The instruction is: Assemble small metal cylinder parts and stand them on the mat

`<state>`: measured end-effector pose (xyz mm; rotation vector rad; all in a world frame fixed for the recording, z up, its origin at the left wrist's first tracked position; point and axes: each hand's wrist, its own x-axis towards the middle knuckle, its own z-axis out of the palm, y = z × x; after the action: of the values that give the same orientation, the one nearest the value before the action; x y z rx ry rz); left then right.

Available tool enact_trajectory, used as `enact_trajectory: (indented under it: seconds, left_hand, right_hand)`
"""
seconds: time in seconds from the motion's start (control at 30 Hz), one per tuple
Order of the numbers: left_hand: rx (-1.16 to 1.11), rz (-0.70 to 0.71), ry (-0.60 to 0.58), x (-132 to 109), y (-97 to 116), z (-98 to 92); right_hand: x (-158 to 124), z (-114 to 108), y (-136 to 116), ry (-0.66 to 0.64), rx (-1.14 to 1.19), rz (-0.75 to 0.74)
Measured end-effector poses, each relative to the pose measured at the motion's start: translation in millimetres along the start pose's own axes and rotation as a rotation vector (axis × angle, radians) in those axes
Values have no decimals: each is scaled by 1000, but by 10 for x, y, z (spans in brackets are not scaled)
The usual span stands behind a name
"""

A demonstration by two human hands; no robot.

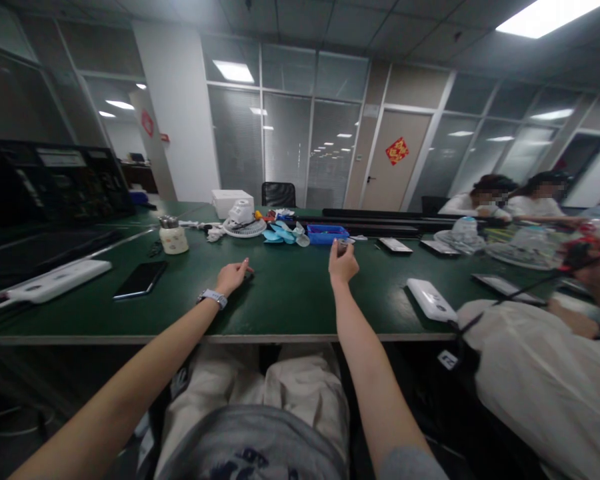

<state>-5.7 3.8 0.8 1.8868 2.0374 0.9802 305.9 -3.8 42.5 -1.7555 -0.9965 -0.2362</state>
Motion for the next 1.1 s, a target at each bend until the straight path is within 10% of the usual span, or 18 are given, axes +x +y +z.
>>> enact_trajectory:
  seconds: [0.23,0.53,0.8,1.0,1.1]
  left_hand:
    - [8,-19,-6,19,-7,14]
    - [8,-1,14,13,-11,19]
    - [-27,-36,103,7,-4,24]
    - [-41,-72,138,-11,4,5]
    - [-44,-72,139,-17,9,-4]
  right_hand:
    - [301,66,556,-105,-113,304]
    - [250,137,617,-210,-119,320]
    - [28,-87,143,210,36,-147]
    - [-764,285,-581,-707,250,-570]
    - [-1067,587,-805,-892,255,-572]
